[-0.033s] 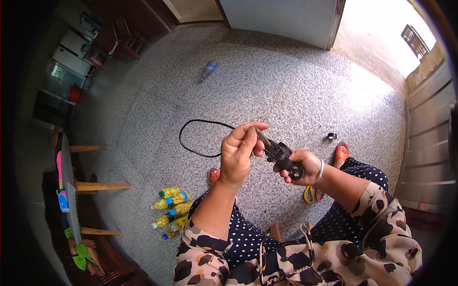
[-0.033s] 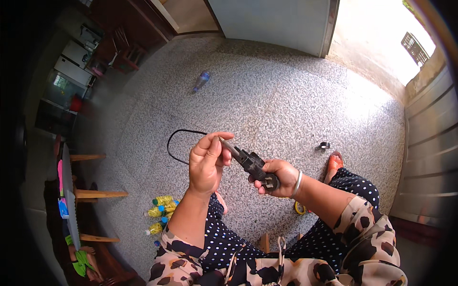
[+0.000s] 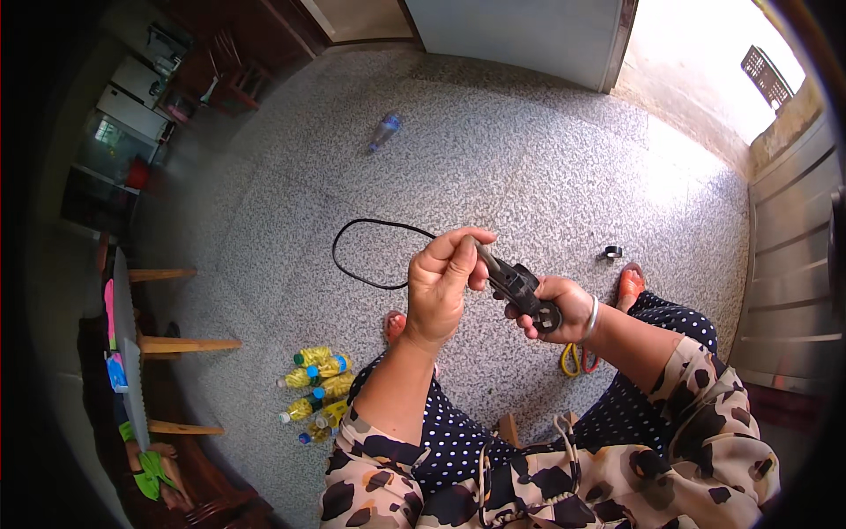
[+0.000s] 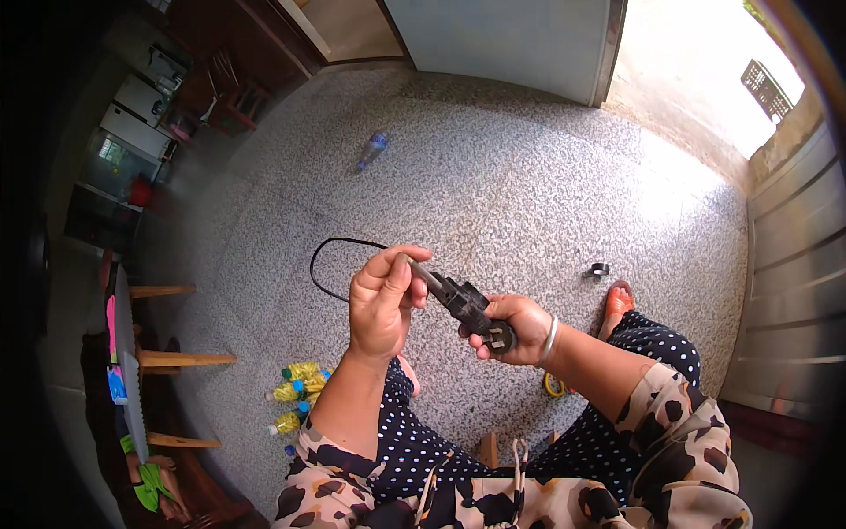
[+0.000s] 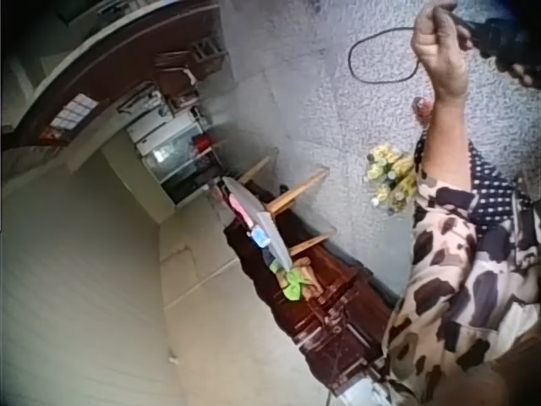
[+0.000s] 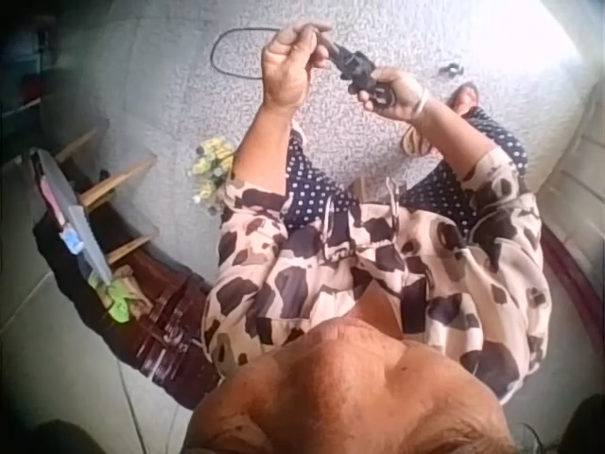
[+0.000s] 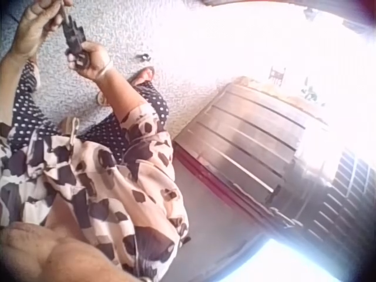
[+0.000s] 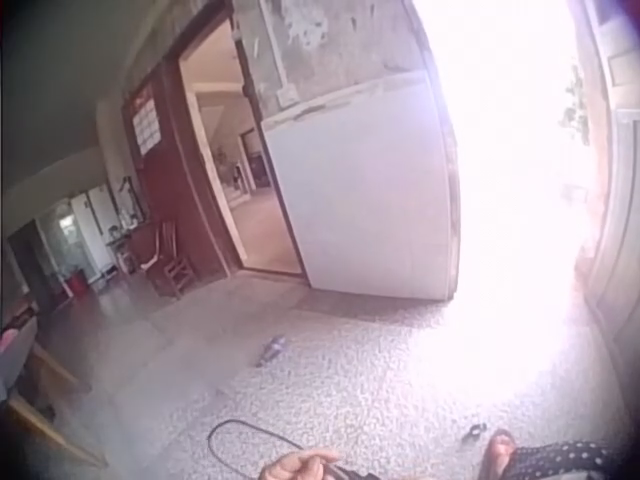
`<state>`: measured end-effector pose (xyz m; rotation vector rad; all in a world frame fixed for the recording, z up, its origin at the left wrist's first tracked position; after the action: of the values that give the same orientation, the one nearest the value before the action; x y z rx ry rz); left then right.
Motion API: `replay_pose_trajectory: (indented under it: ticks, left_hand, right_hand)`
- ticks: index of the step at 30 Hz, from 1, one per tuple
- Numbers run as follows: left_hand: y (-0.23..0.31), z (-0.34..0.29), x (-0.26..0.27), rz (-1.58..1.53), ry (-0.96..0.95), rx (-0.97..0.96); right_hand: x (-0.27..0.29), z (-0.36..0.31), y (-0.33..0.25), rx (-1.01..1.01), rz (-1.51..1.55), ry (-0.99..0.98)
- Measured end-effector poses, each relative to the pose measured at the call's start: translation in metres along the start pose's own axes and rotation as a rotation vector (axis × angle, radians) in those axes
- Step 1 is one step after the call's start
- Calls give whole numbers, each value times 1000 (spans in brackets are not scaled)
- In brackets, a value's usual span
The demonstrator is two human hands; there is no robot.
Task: Repairing an electrical cord by wrapping it with tape and tightening the plug with a screwdriver.
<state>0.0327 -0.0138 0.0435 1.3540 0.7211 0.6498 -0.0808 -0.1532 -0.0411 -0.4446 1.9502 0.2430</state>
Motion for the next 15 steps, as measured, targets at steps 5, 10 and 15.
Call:
replay_pose_trajectory:
  ticks: [5, 10, 15]
  left_hand:
    - [4, 0, 9, -121, -109, 105]
    - [7, -1, 10, -185, -225, 287]
    - [12, -4, 6, -255, -246, 298]
  right_hand:
    - [1, 0, 1, -72, 47, -73]
    - [8, 1, 1, -96, -4, -59]
    - [11, 5, 1, -151, -3, -101]
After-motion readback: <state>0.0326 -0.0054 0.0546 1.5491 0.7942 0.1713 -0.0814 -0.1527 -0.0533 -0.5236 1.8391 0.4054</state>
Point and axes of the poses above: each hand's wrist, its own z-axis towards the middle knuckle, its own x-axis out of the back of the hand, y = z × x, the point moved 1 cm from there along z, towards the middle knuckle, and after that the axes turned 9 degrees about z, right-handed, at the moved point
